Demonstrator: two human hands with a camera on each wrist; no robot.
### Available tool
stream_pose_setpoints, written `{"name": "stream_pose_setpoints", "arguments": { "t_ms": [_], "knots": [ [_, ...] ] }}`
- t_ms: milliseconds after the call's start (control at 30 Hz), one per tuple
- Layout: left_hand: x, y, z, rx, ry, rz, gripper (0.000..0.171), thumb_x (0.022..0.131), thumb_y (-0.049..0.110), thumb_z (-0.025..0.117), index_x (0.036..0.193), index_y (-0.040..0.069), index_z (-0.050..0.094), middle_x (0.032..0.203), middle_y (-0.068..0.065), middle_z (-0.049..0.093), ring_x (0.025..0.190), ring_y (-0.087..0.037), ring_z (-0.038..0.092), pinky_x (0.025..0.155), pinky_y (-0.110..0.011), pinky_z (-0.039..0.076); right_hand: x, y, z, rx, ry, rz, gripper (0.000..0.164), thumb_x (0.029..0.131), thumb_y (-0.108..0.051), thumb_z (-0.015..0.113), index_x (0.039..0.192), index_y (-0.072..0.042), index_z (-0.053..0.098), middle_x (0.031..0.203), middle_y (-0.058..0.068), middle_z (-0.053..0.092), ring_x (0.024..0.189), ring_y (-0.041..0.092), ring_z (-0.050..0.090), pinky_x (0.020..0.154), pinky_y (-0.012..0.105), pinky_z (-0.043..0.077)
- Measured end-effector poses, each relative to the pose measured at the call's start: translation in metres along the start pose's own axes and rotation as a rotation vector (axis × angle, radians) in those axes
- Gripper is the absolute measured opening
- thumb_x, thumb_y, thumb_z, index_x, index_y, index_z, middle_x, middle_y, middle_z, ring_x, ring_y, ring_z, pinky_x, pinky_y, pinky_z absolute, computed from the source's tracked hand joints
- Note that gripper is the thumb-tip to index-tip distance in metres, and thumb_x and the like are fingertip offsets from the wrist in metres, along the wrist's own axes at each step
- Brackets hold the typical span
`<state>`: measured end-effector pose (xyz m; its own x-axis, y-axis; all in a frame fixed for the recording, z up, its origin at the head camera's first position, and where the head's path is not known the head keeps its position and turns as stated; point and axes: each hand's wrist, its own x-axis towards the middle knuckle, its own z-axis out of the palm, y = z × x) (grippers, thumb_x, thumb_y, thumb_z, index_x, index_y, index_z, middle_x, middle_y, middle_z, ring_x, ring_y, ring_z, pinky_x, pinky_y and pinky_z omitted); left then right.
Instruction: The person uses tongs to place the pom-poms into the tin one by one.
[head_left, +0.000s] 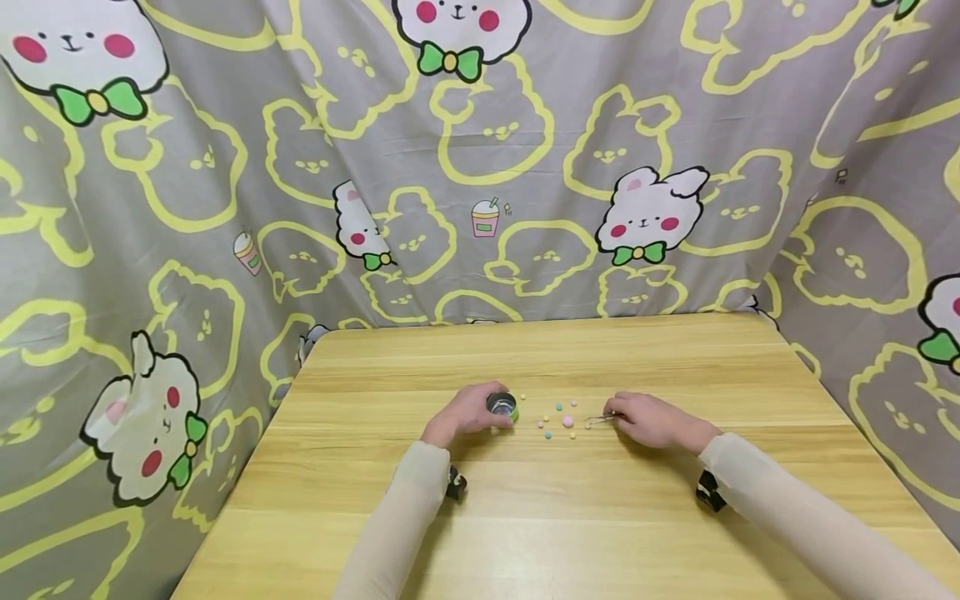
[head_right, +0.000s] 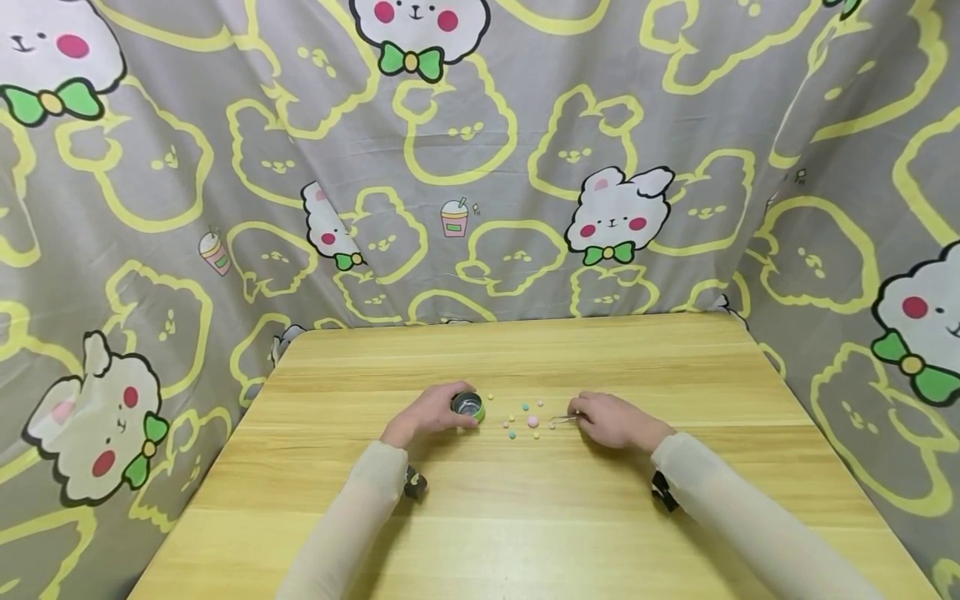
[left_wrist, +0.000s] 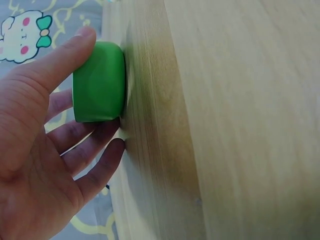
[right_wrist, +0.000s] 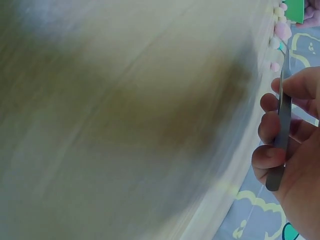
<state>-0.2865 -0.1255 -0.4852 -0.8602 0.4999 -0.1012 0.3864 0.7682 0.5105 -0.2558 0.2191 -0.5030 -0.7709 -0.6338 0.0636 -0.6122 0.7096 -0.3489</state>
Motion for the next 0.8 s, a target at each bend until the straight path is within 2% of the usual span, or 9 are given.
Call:
{"name": "stream_pose_setpoints", "arguments": {
  "t_ms": [233, 500, 800],
  "knots": [
    [0.0001, 0.0004, 0.0008, 0.003, 0.002, -0.005, 0.061, 0.08, 0.037, 0.076, 0.131, 0.012, 0.054, 0.122, -0.004, 0.059, 0.112, -0.022, 0.053, 0.096, -0.038, 0.04, 0.0012, 0.0021, 0.003, 0.007, -0.023, -0.01, 0.012, 0.094, -0.015, 0.055, 0.102, -0.016, 0.064, 0.089, -0.003, 0.055, 0.08, 0.008, 0.053, 0.07, 0.034, 0.047],
    [0.0003, -0.0008, 0.0009, 0.001, 0.006, -0.005, 0.059, 0.08, 0.037, 0.076, 0.129, 0.013, 0.055, 0.12, -0.002, 0.06, 0.11, -0.02, 0.054, 0.095, -0.037, 0.041, 0.0018, 0.005, 0.0042, 0.0, 0.01, -0.079, 0.014, 0.093, -0.007, 0.054, 0.102, -0.013, 0.064, 0.088, -0.003, 0.055, 0.08, 0.01, 0.055, 0.069, 0.035, 0.048],
    [0.0011, -0.0021, 0.0021, 0.002, 0.008, -0.014, 0.058, 0.079, 0.039, 0.075, 0.128, 0.015, 0.055, 0.121, -0.001, 0.06, 0.111, -0.019, 0.054, 0.095, -0.036, 0.041, 0.0034, 0.0077, 0.0039, 0.01, 0.032, -0.084, 0.016, 0.093, -0.006, 0.055, 0.103, -0.014, 0.064, 0.089, -0.006, 0.054, 0.077, 0.007, 0.052, 0.066, 0.032, 0.047]
  ]
}}
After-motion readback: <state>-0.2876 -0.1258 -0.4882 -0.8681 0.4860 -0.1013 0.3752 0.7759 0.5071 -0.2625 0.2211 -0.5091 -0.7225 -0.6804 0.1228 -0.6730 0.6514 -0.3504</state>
